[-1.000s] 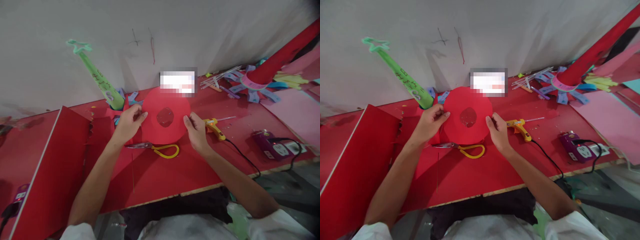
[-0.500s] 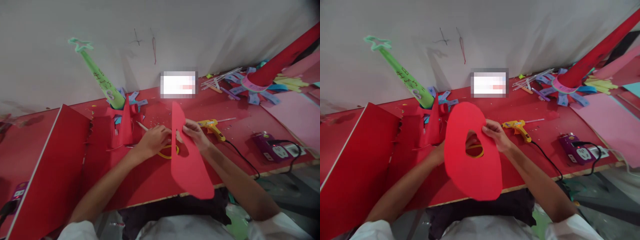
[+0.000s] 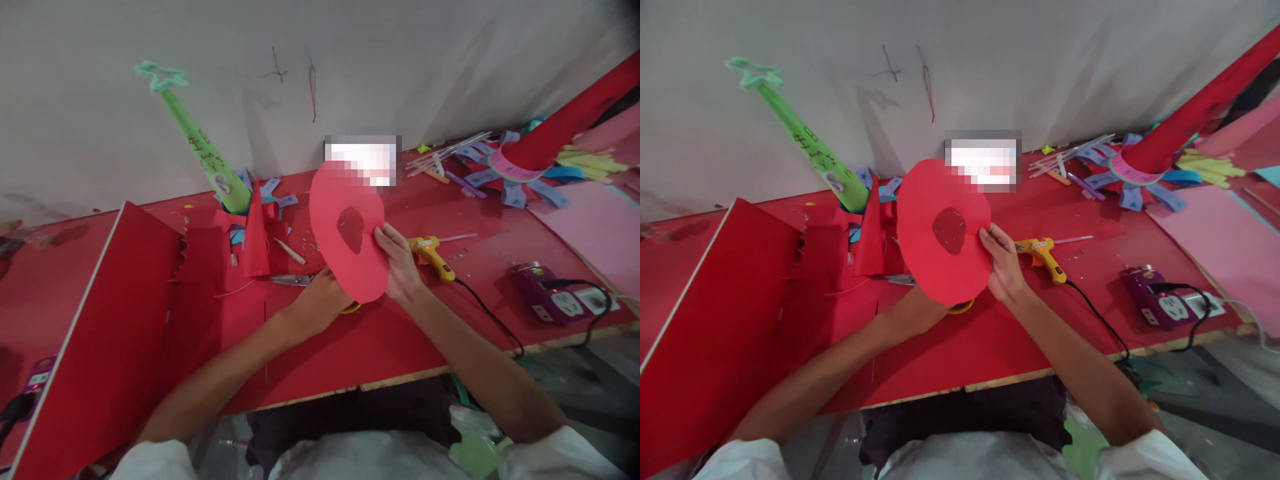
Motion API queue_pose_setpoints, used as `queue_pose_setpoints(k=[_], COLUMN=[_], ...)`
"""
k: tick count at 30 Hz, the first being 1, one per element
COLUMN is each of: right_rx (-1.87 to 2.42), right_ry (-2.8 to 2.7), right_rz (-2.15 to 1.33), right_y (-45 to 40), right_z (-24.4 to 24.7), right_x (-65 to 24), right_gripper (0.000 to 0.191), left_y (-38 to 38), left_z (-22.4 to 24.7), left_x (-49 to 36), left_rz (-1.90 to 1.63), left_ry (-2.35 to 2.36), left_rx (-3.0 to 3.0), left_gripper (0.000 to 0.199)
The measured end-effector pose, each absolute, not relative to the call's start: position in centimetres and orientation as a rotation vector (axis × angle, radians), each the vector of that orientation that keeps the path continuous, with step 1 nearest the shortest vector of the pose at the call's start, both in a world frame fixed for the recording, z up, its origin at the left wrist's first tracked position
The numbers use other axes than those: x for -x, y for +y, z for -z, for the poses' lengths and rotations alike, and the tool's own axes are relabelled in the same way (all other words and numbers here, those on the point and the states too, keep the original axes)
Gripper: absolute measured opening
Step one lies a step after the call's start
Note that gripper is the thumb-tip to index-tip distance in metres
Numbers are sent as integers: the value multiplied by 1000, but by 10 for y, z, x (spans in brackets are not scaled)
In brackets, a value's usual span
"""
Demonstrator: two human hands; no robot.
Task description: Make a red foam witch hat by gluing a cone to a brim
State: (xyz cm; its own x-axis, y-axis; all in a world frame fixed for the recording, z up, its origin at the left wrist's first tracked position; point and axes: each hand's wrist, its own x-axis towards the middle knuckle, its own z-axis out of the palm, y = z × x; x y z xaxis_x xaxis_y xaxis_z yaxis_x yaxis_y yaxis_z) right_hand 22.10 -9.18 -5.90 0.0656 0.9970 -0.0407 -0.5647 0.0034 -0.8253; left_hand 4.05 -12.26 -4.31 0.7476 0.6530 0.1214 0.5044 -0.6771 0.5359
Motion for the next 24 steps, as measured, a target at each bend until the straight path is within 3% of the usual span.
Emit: queue_pose_setpoints(k=[5,9,13,17,24], right_rx=[803,795,808,830,865], right_ry=[-686,-712,-717,-708,-763], right_rz=[-1391,-1387,-1366,-1314,-1263], right_y=[-96,-97,-95,-93,-93], right_z=[57,56,56,56,55], right_x=[-219,-220,-224,-229,-232], right_gripper=[29,27,25,25,25], left_y=[-130,-139,-152,-175,-196], left_z=[34,31,34,41,52], left_x=[-57,-63,-59,-62,-71], left_rz=[-448,-370,-202,-262,-377], left_ry=[859,776,391,213,43], left_rx=[-2372,-2684,-3140,-3060,-3006], left_gripper=[12,13,23,12,10])
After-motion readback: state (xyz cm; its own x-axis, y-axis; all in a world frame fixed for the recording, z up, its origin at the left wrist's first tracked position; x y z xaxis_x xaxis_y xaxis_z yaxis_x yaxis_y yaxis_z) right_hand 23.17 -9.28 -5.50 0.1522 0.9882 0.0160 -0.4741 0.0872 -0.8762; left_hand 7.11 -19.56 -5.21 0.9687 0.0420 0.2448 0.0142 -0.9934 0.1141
